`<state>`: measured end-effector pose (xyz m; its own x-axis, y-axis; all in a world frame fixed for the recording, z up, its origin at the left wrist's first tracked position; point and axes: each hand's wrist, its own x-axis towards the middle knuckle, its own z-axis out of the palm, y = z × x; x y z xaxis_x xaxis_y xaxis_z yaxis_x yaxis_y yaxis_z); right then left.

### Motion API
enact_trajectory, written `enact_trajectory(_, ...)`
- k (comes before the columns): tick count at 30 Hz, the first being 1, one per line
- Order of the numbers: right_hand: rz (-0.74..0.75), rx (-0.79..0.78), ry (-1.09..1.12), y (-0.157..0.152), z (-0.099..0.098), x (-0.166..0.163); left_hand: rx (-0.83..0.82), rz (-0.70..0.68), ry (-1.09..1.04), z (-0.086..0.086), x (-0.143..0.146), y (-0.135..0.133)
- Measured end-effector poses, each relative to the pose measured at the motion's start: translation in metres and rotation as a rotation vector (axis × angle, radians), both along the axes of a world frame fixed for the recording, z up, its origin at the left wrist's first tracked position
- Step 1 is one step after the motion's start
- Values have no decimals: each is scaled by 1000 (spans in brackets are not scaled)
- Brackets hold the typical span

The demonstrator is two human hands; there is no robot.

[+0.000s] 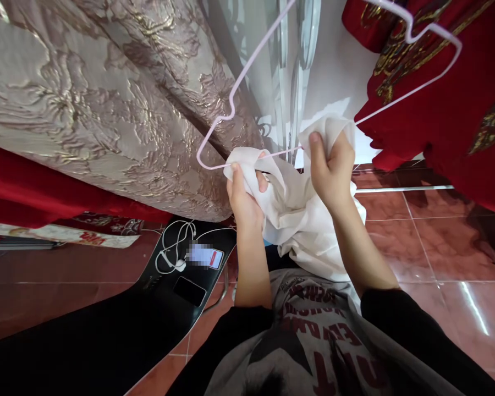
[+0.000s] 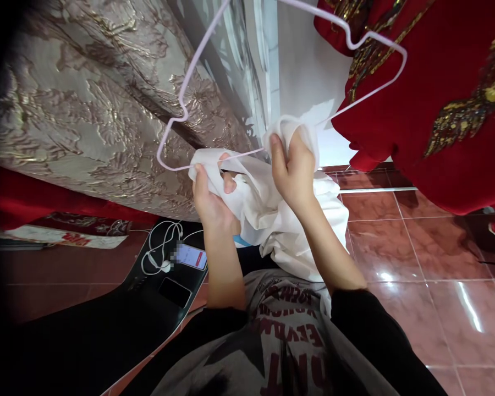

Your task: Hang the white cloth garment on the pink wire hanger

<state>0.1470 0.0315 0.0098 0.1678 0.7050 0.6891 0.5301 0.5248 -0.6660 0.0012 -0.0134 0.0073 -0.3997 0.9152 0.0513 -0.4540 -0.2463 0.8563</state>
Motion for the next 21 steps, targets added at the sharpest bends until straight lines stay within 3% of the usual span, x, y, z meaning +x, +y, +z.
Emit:
enact_trajectory(4, -1, 10, 8, 5, -10, 12, -36, -98, 15, 9, -22, -4)
enact_trajectory(10, 23, 29, 20, 4, -8, 19, 36, 73, 50, 30, -76, -10)
enact_trajectory(12, 36, 39, 15, 3, -7, 17, 57, 95, 173, 42, -83, -10)
enact_trajectory(18, 52, 38, 110, -3, -9, 8, 85, -5, 899, 82, -52, 9)
enact_trajectory(21, 65, 16, 147, -6, -9, 8, 150, 91, 964, 89, -37, 23)
